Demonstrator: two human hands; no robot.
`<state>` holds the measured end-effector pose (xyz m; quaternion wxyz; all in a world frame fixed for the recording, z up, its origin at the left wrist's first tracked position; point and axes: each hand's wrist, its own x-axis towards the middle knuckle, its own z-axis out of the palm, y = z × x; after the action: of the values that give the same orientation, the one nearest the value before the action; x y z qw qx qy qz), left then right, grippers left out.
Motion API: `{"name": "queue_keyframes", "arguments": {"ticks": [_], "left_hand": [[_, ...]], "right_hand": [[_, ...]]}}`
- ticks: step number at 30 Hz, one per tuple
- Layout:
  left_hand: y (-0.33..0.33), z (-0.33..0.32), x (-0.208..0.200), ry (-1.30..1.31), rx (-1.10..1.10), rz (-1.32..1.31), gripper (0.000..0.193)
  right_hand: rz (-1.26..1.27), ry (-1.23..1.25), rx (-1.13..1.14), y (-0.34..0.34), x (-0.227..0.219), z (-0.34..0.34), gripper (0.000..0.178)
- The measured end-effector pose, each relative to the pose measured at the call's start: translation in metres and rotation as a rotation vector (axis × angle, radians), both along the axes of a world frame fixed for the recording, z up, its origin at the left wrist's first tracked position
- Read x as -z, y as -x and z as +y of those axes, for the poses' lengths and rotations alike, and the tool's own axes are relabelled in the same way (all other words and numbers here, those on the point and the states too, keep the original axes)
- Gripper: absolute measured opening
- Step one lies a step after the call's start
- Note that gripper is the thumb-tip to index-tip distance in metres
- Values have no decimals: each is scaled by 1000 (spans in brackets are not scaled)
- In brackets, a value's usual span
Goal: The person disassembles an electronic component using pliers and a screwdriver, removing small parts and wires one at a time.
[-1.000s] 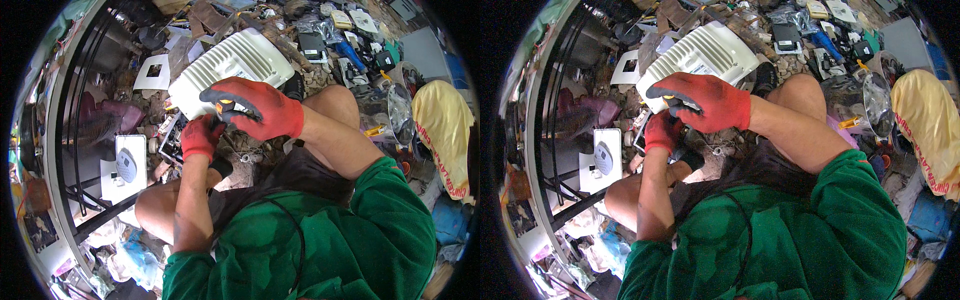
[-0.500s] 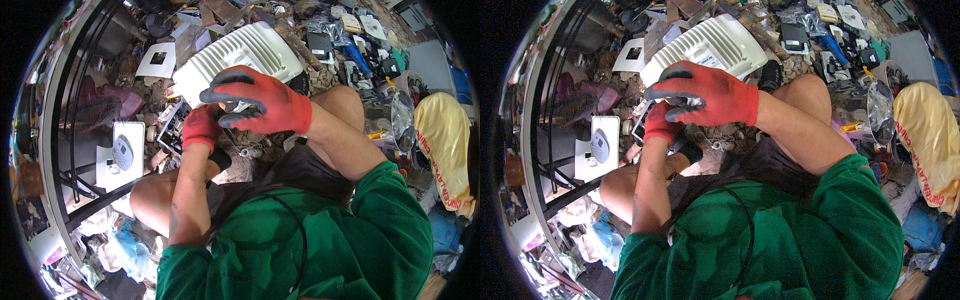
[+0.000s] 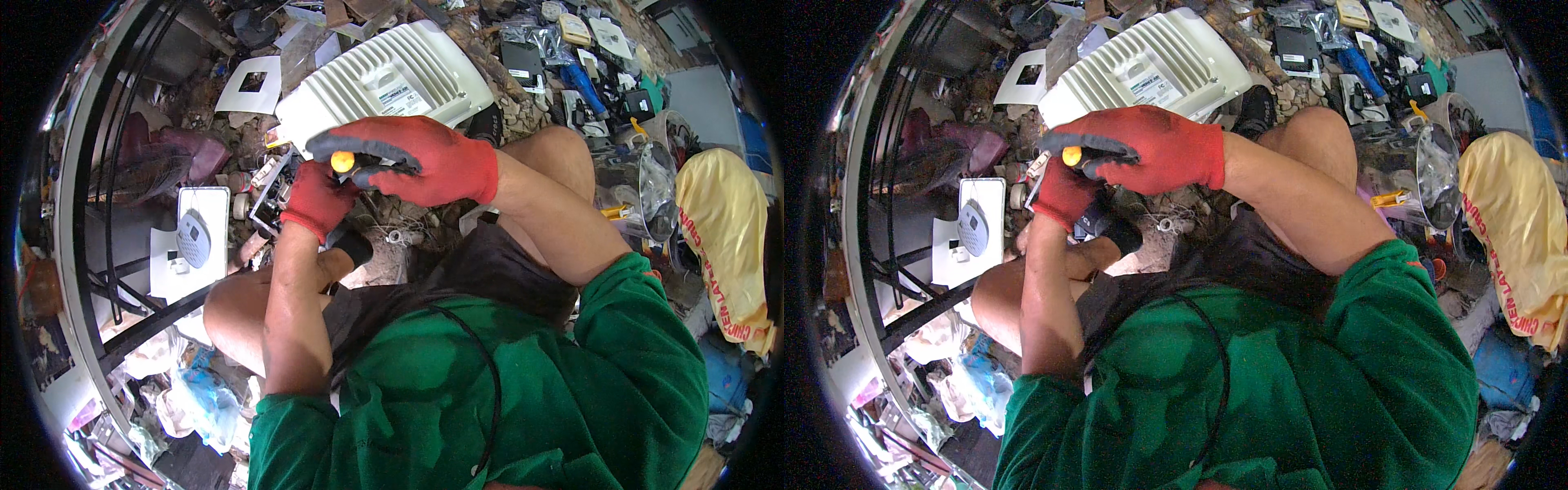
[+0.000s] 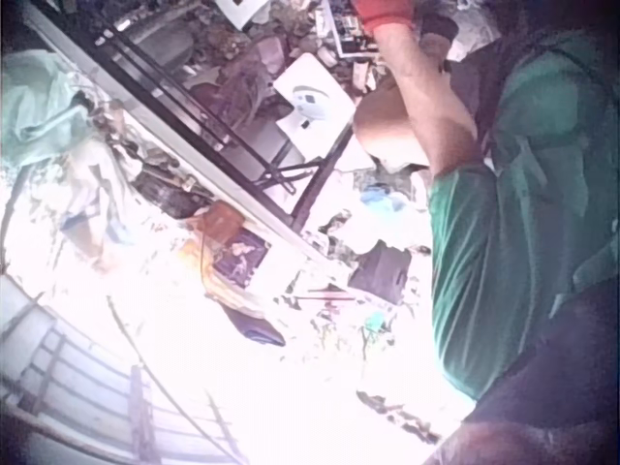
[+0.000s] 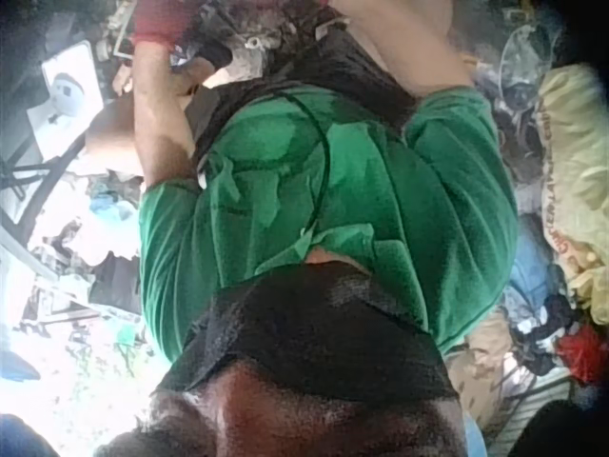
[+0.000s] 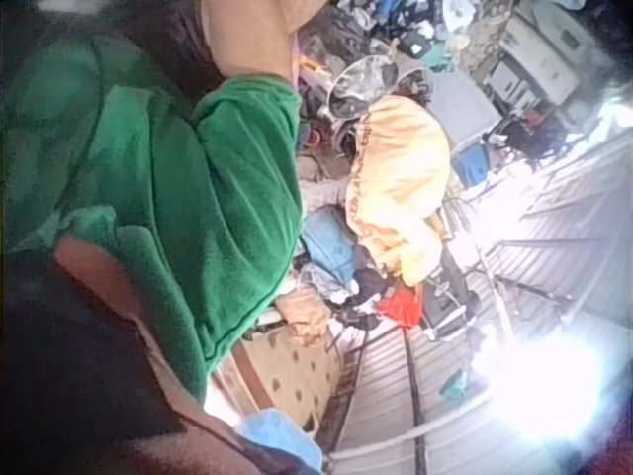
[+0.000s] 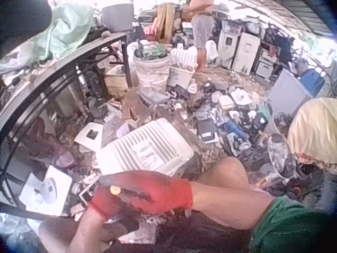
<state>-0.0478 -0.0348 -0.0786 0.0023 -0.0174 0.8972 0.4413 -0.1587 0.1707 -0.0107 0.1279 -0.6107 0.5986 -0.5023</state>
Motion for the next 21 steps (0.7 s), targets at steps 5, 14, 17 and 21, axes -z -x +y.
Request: {"name": "queue_keyframes", "arguments": {"ticks": [5,14,17,21], "left_hand": [[0,1,-14,0,29,46,35],[-2,4,-38,111,19,43,43],[-1,3,-36,145,-7,99,44],[1,7,-41,96,-23,92,43]], "right_hand": [[-166,70,-13,4,7,0,71],[-75,-93,207,4,-3,-6,70],[-81,-25,205,7,5,-7,69],[-125,-33,246,8,2,-3,64]]}}
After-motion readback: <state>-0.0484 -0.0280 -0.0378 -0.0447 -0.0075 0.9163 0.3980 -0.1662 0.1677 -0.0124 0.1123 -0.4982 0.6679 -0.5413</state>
